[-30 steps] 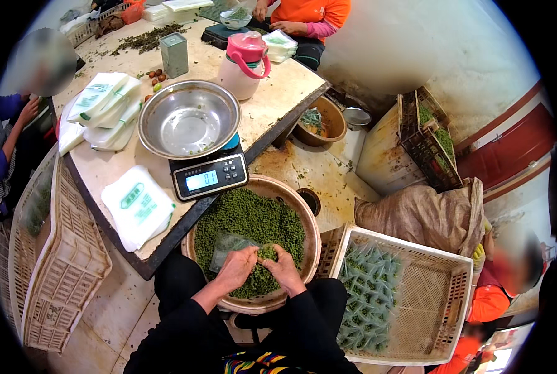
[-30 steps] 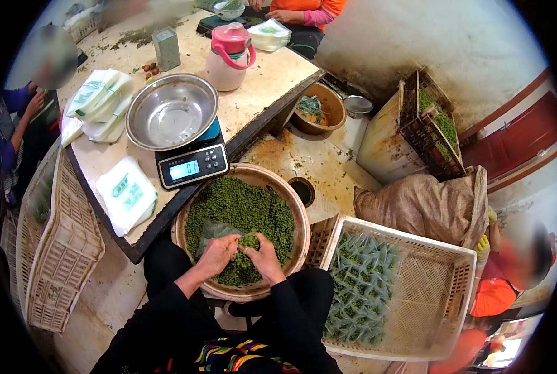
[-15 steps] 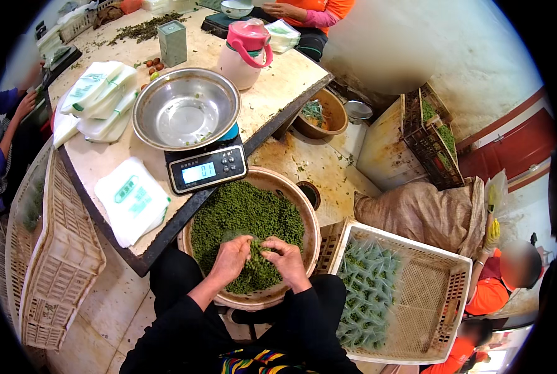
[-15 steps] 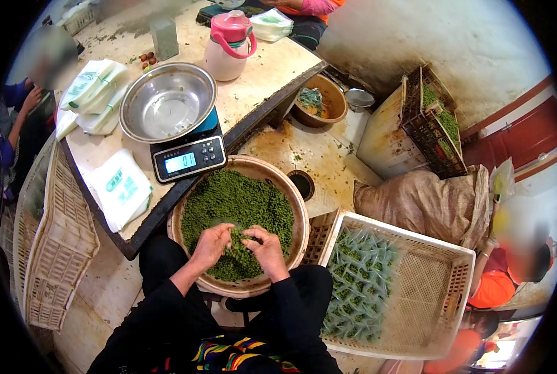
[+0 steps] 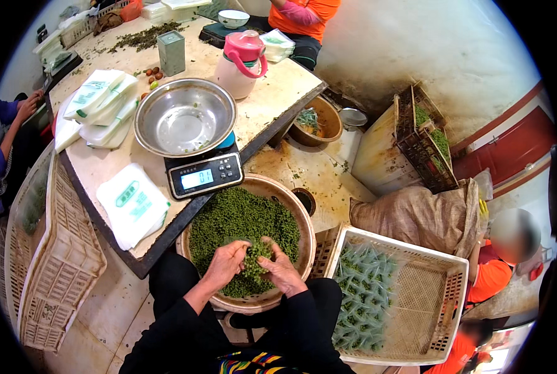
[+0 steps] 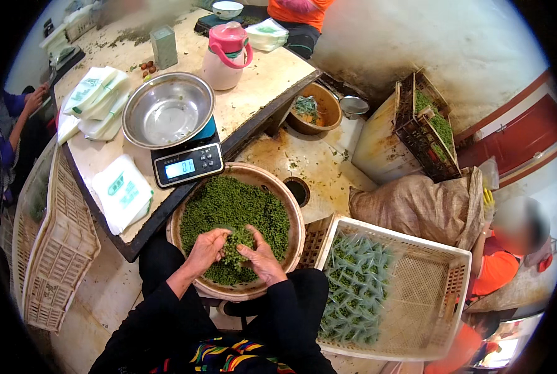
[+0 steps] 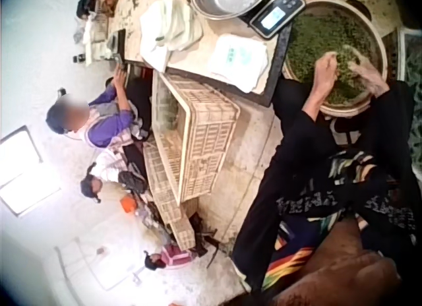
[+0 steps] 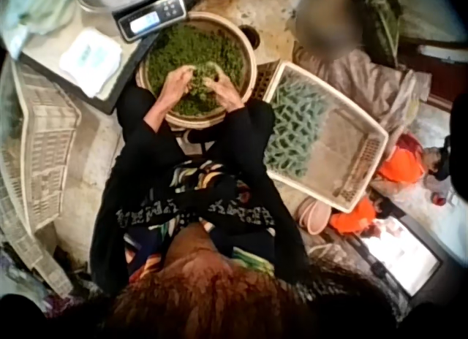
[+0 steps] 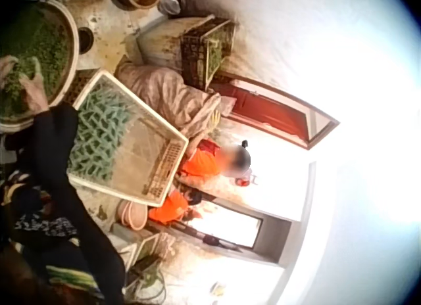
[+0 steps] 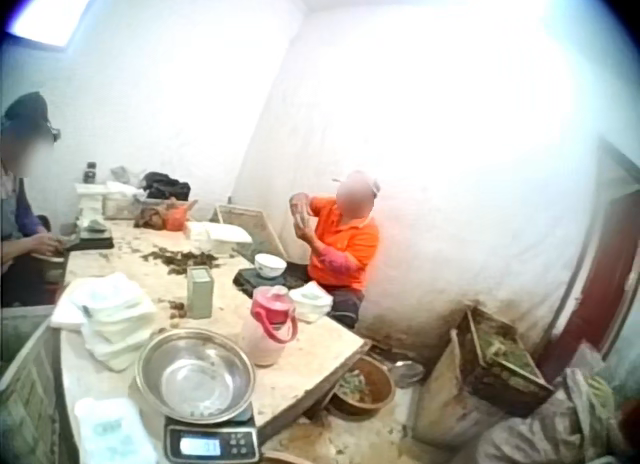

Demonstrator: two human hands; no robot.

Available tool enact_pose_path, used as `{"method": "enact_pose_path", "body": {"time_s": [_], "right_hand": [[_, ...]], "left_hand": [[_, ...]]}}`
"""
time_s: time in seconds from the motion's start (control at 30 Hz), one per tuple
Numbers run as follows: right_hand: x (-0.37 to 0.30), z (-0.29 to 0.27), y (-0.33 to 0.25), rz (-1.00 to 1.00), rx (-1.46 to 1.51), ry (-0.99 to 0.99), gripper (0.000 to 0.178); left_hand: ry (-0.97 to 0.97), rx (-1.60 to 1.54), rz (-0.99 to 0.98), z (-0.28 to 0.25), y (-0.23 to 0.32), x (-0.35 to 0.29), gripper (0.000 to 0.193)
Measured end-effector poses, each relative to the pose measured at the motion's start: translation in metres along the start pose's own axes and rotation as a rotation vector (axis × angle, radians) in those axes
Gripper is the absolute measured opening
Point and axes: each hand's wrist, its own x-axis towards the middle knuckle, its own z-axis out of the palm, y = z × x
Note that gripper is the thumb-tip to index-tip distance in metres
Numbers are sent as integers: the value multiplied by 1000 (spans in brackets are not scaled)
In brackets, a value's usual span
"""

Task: The person scoops green tea leaves from a large bowl into small plastic bags, weighs each bag on a digital scale, and places the filled bags into a white plastic crate. Other workers are visible in the background performing similar tasks.

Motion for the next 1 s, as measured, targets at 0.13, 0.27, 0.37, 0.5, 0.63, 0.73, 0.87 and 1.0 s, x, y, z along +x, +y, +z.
{"method": "enact_pose_path", "body": {"time_s": [0.13, 0.27, 0.37, 0.5, 0.63, 0.73, 0.87, 1.0], "right_hand": [[16, -5, 28, -212, -150, 137, 17], [47, 2, 30, -596, -1059, 440, 18], [45, 7, 17, -667, -952, 222, 26], [4, 5, -12, -542, -774, -34, 23], [36, -3, 23, -649, -1119, -57, 21], [22, 3, 1, -620, -1086, -119, 30], [17, 13, -16, -707, -1026, 80, 50], [49, 1, 19, -750, -1296, 122, 51]], "left_hand": [[-28, 242, 176, 9, -5, -6, 23], [-49, 1287, 420, 28, -25, 11, 29], [222, 677, 517, 15, -22, 10, 21], [176, 297, 164, -4, -2, 1, 21], [107, 415, 341, 12, -18, 3, 20], [118, 343, 159, 0, -3, 1, 20], [-7, 242, 253, 7, -1, 0, 18], [90, 456, 378, 10, 7, -3, 11]]}}
